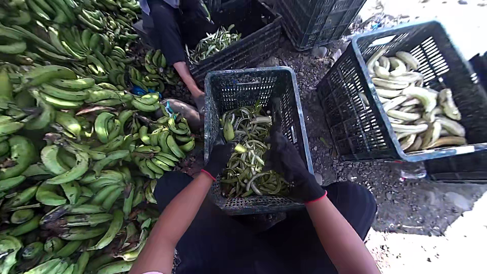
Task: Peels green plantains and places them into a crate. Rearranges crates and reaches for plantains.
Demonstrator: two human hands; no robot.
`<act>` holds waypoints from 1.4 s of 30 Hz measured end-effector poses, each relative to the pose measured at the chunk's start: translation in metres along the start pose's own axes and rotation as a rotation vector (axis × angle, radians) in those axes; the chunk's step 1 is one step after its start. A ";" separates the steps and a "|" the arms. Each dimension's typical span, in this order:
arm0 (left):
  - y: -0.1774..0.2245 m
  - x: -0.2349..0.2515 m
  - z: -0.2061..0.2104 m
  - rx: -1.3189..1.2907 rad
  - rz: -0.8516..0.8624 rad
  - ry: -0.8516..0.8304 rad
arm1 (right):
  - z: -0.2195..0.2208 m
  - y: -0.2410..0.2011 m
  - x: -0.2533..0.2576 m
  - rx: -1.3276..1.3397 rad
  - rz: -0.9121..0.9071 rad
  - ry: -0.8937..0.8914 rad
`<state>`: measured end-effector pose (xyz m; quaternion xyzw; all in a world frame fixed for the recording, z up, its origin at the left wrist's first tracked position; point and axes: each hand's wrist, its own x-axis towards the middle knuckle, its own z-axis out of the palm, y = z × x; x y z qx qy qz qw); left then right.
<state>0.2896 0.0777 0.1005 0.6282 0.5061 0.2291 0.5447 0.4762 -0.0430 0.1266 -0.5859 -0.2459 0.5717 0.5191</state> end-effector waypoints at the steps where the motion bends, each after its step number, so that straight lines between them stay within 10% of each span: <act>1: 0.001 0.002 0.004 0.001 0.026 0.040 | 0.012 0.009 0.000 -0.035 0.036 -0.003; 6: 0.014 0.010 0.013 -0.005 0.154 0.146 | 0.048 0.051 -0.006 -0.031 0.072 -0.020; 13: 0.013 0.011 0.018 0.055 0.269 0.135 | 0.048 0.016 -0.013 0.082 -0.823 0.074; 17: 0.008 -0.001 0.016 -0.125 0.220 0.125 | 0.033 0.088 0.009 -0.271 0.284 -0.010; 19: 0.015 0.004 0.005 -0.226 0.246 0.119 | 0.041 0.101 0.022 -0.291 0.561 -0.065; 29: 0.022 0.016 -0.002 -0.535 0.246 -0.038 | 0.015 0.029 0.027 -0.681 -0.368 -0.025; 42: 0.009 -0.005 -0.005 -0.411 0.076 -0.095 | 0.043 0.019 0.015 -1.054 -0.224 0.347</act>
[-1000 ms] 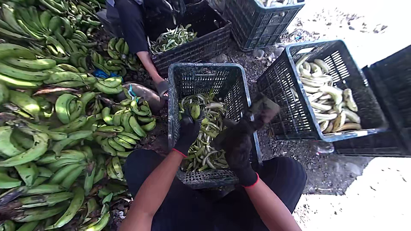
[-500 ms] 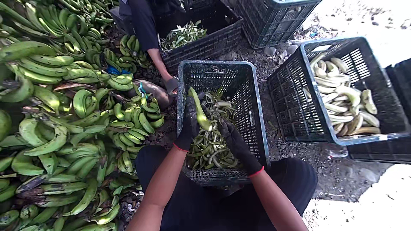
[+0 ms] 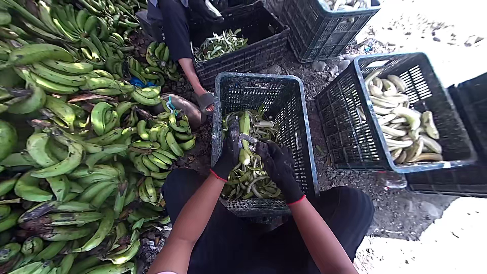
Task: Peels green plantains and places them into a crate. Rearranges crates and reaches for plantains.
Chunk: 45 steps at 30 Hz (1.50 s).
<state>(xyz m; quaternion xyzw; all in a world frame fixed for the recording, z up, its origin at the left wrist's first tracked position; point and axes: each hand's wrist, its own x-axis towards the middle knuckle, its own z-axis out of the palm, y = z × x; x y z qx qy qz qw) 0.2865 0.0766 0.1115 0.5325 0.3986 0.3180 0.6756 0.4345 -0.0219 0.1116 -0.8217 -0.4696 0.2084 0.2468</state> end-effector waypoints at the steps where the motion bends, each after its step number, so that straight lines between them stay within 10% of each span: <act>1: 0.000 0.001 0.005 -0.015 -0.028 0.012 | 0.003 -0.001 0.009 -0.011 0.030 0.036; 8: 0.000 0.007 0.015 -0.083 -0.014 -0.038 | -0.021 -0.002 0.030 0.298 -0.044 0.172; 13: 0.007 0.010 -0.003 -0.279 0.201 0.071 | -0.006 -0.003 -0.011 0.046 -0.089 0.045; 23: -0.006 -0.003 0.022 -0.021 -0.053 -0.111 | -0.009 0.001 0.021 0.235 0.077 0.179; 35: 0.010 0.007 0.016 -0.214 0.340 0.543 | 0.026 0.002 -0.034 0.037 -0.121 0.234; 45: 0.005 -0.004 0.019 0.329 0.034 -0.175 | -0.018 0.006 0.023 0.263 0.006 0.002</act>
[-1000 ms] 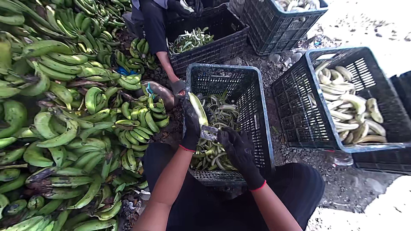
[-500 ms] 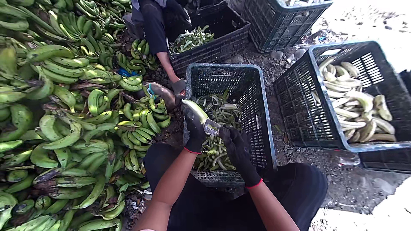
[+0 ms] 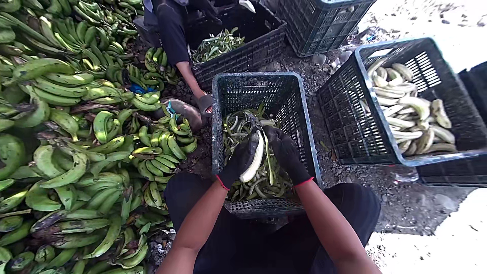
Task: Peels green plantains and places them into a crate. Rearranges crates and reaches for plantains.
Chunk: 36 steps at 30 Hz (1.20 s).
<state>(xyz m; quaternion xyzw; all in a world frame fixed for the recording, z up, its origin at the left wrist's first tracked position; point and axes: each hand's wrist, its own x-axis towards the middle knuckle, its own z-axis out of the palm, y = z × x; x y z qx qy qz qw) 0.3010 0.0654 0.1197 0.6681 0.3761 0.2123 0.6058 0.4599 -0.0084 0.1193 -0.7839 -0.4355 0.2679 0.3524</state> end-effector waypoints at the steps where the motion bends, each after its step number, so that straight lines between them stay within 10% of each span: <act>1: 0.001 0.002 0.002 -0.083 -0.009 0.026 | -0.003 0.001 -0.001 0.005 -0.030 0.010; 6: 0.002 0.012 0.000 -0.515 0.114 0.568 | 0.025 0.004 -0.032 -0.160 -0.145 0.139; 10: -0.014 0.012 -0.012 -0.299 0.073 0.791 | 0.057 0.010 -0.045 -0.211 -0.294 0.353; 18: -0.002 0.017 -0.013 -0.438 0.126 0.422 | 0.024 -0.004 -0.027 -0.260 -0.134 0.171; 26: 0.008 0.002 0.008 0.116 0.140 -0.131 | -0.013 0.009 -0.005 0.006 -0.084 -0.122; 31: -0.010 0.007 -0.002 -0.410 0.023 0.066 | -0.014 0.019 -0.015 -0.117 -0.054 -0.033; 36: -0.016 0.008 -0.009 -0.805 -0.198 0.321 | 0.019 0.030 -0.024 -0.317 -0.423 0.154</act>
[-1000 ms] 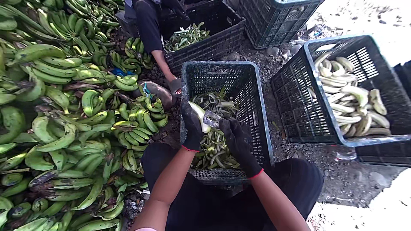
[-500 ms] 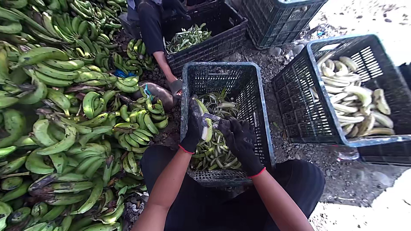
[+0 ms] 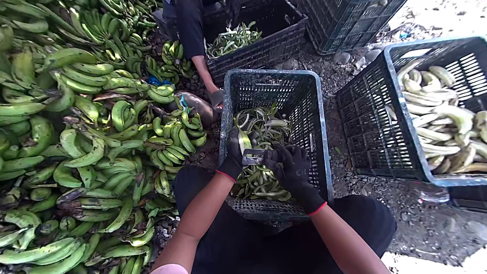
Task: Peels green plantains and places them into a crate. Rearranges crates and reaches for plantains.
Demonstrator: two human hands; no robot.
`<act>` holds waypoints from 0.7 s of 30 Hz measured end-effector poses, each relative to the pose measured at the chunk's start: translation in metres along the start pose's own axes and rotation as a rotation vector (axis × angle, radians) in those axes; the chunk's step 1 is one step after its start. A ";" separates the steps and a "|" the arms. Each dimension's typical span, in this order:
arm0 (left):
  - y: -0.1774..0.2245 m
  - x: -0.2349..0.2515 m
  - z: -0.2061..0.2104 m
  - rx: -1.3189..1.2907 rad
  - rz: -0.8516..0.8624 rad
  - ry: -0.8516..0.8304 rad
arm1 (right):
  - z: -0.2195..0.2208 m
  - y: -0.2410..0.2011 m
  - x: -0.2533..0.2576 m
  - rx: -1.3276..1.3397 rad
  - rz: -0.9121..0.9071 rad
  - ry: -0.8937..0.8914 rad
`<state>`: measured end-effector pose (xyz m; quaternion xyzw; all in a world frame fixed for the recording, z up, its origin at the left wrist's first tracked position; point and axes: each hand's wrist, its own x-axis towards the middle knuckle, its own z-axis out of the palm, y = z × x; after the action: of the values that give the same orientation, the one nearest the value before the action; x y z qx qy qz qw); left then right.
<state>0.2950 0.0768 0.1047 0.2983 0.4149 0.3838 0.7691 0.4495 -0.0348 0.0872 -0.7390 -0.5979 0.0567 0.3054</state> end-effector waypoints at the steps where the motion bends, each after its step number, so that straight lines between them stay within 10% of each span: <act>1: 0.000 0.001 -0.004 -0.046 -0.023 0.008 | 0.004 -0.001 0.001 -0.014 -0.041 0.039; 7: 0.000 0.009 -0.007 -0.195 -0.066 0.014 | 0.007 0.002 0.006 -0.055 -0.081 0.097; 11: -0.009 0.005 0.009 0.262 0.123 0.052 | -0.007 -0.005 0.015 0.026 0.284 -0.242; 21: -0.013 -0.002 0.016 0.542 0.180 -0.334 | -0.010 0.007 0.021 0.281 0.399 -0.295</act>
<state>0.3126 0.0661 0.1025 0.5862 0.3423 0.2716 0.6822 0.4656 -0.0196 0.0980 -0.7763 -0.4648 0.3048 0.2975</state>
